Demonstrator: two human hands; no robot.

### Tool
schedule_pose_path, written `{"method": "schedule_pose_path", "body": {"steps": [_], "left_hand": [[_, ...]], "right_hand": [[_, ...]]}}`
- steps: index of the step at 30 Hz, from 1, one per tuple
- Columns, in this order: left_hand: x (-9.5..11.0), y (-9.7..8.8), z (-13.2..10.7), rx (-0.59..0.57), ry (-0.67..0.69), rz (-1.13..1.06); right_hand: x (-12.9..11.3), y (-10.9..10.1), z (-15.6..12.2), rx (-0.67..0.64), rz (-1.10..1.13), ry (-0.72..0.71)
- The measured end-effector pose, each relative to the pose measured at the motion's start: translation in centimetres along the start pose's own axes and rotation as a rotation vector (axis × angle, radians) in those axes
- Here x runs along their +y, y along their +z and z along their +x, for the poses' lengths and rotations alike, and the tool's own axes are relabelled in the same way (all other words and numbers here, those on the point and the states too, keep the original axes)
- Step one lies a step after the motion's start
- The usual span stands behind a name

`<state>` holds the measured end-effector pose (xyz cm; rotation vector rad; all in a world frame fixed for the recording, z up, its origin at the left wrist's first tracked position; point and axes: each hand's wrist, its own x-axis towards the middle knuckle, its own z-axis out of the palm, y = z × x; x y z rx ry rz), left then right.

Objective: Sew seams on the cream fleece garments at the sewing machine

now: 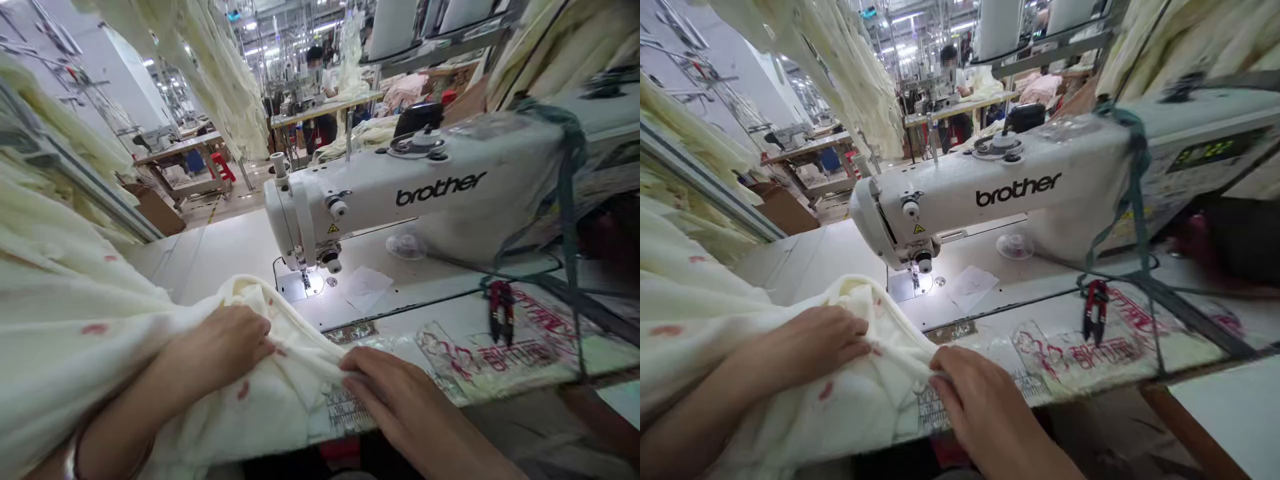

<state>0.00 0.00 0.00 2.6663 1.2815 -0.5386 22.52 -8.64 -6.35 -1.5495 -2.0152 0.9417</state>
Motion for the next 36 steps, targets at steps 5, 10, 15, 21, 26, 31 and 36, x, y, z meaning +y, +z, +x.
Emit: {"method": "schedule_pose_path", "body": {"steps": [5,10,15,21,26,31,36], "left_hand": [[1.2,-1.6,0.4,0.069,-0.139,0.129],[3.5,0.1,3.2,0.197,0.147,0.036],[4.4,0.8,4.9,0.153,0.311,-0.014],[4.4,-2.6,2.4,0.075,0.265,-0.185],[5.0,-5.2,0.5,0.065,0.312,-0.312],[5.7,-7.0,-0.3,0.278,0.197,-0.389],[6.5,-10.0,-2.2,0.401,0.132,-0.317]], "right_hand": [[-0.5,-0.8,1.7,0.104,-0.214,0.042],[1.1,0.0,2.4,0.176,-0.432,-0.064],[1.0,0.0,2.3,0.179,-0.264,-0.109],[0.1,-3.1,2.1,0.004,0.281,-0.069],[-0.4,-5.5,1.4,0.072,0.285,-0.094],[-1.6,-3.0,-1.4,0.875,-0.183,-0.46],[-3.2,-0.2,-1.4,0.796,0.181,-0.482]]}}
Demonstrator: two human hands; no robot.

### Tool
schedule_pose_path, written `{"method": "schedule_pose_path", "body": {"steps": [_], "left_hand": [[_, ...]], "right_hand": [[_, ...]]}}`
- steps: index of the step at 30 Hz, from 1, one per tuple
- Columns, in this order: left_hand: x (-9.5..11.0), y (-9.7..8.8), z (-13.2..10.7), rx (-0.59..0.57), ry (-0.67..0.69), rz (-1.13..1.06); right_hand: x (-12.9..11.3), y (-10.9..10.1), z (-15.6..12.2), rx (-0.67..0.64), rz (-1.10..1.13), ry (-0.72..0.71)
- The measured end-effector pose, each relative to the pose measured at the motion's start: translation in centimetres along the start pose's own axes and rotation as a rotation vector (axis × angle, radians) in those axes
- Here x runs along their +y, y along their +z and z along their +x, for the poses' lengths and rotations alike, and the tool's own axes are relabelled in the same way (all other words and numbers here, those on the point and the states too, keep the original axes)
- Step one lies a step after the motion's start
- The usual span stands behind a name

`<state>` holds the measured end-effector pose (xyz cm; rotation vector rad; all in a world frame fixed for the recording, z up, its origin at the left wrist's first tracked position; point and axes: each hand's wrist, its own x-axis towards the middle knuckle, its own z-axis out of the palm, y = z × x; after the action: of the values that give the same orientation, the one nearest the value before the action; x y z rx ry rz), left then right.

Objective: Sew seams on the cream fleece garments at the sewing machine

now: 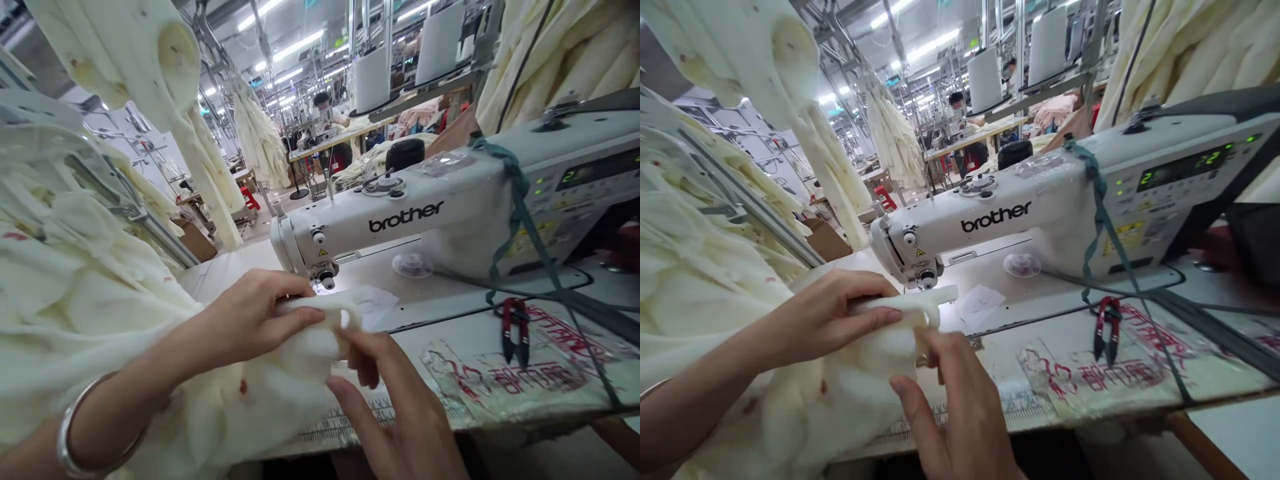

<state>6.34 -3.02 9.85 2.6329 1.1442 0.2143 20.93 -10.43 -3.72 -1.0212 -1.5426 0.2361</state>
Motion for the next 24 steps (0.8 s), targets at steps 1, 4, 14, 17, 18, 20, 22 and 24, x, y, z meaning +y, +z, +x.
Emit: {"method": "schedule_pose_path", "body": {"steps": [1,4,14,17,18,20,22,24], "left_hand": [[0.4,-0.5,-0.2,0.01,-0.003,0.017],[1.5,-1.7,-0.9,0.111,-0.036,0.068],[2.7,-2.3,-1.6,0.067,-0.025,0.007],[2.5,-2.0,-1.7,0.077,-0.043,0.022],[2.4,-1.9,-1.9,0.081,-0.05,0.037],[2.2,-1.7,-2.1,0.08,-0.062,0.059],[2.3,-1.6,-2.3,0.071,-0.061,0.058],[2.8,-1.5,-2.2,0.063,-0.048,0.041]], "right_hand": [[0.1,0.5,0.2,-0.049,0.095,0.092],[0.9,1.3,0.6,-0.3,0.199,0.162],[-1.0,-1.8,2.7,-0.322,0.317,0.191],[-0.4,-1.1,2.3,-0.619,0.217,0.197],[0.0,-1.1,1.9,-0.719,0.161,0.203],[0.9,-1.7,1.0,-0.851,0.077,0.232],[1.3,-2.7,0.6,-0.775,0.088,0.322],[0.8,-3.2,0.8,-0.534,0.169,0.425]]}}
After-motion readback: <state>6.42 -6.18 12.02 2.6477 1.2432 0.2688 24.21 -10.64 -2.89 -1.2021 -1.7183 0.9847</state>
